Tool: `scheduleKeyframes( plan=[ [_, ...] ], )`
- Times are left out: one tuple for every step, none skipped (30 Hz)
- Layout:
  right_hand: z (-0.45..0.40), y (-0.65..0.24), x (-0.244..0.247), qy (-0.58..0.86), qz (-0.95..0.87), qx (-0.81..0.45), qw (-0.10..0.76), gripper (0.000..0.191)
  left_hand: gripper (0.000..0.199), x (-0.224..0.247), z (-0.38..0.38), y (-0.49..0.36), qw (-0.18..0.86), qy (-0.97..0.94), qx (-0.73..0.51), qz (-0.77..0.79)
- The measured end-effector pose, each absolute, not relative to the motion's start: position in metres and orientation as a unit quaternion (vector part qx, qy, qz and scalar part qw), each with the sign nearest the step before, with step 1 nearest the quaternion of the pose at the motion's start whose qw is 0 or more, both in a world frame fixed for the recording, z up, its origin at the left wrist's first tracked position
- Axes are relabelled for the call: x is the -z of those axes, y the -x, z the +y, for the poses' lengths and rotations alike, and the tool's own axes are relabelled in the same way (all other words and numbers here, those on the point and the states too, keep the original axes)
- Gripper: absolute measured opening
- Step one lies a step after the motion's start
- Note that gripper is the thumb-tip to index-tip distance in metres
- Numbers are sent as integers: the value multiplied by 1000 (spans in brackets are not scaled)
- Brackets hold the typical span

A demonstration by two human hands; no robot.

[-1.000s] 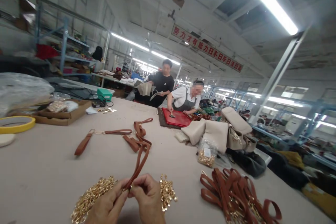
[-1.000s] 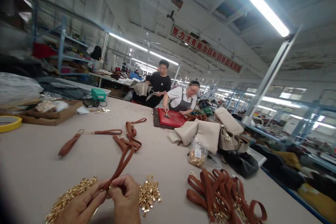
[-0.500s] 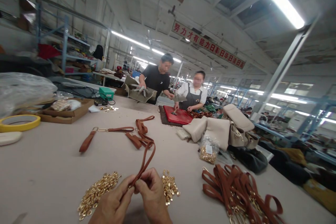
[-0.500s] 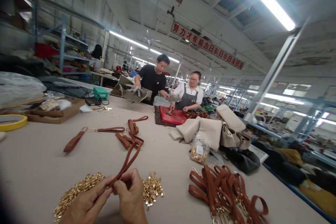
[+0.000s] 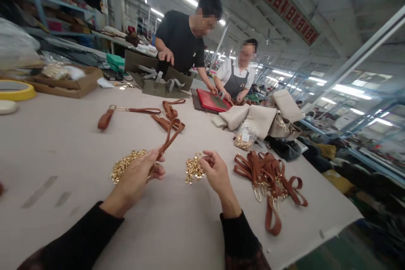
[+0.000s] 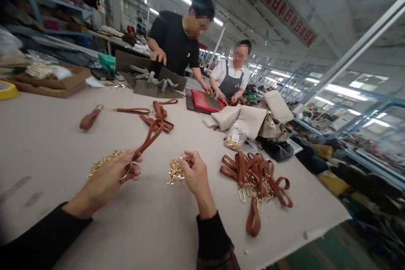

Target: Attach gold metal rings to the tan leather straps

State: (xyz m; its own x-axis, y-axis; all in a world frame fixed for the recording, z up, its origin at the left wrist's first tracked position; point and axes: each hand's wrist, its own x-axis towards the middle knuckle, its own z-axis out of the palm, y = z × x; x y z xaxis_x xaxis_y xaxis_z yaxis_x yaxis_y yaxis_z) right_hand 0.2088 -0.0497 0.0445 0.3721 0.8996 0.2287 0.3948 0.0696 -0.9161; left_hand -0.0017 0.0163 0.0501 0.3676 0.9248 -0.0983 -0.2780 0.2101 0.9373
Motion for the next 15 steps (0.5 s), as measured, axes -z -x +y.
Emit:
scheduleKeyframes(
  plan=[
    [-60,-217,-43,653,-512,-233,507,26,38,-49,17,2,704,-434,-438,352],
    [-70,-223,-41,665,-521,-226,485,23,35,-48,18,2,715,-416,-440,349],
    [-78,-227,-38,674,-531,-220,463,19,32,-47,19,2,724,-399,-442,348],
    [-86,-227,-34,680,-542,-215,445,17,28,-46,20,2,731,-385,-442,349],
    [-91,-226,-30,684,-550,-211,431,15,24,-46,20,2,736,-374,-442,352],
    [-95,-222,-27,686,-560,-204,417,14,20,-45,21,2,739,-366,-440,357],
    [-96,-217,-23,689,-577,-187,396,13,17,-44,21,1,741,-361,-437,361],
    [-97,-212,-20,691,-599,-164,371,14,15,-44,21,1,741,-361,-433,364],
    [-96,-206,-18,691,-620,-138,345,14,14,-44,20,0,741,-364,-428,367],
    [-94,-201,-16,690,-640,-109,318,14,14,-43,19,-1,740,-370,-424,370],
    [-92,-196,-14,690,-658,-78,292,15,16,-43,19,-1,738,-376,-419,372],
    [-90,-192,-13,689,-671,-49,270,15,18,-43,18,-2,736,-382,-415,375],
    [-88,-189,-12,689,-678,-25,255,15,20,-42,17,-2,733,-389,-411,378],
    [-86,-187,-11,687,-685,-3,241,17,22,-42,16,-2,731,-395,-406,380],
    [-85,-185,-10,684,-693,18,227,19,24,-42,15,-3,729,-400,-403,383]
  ],
)
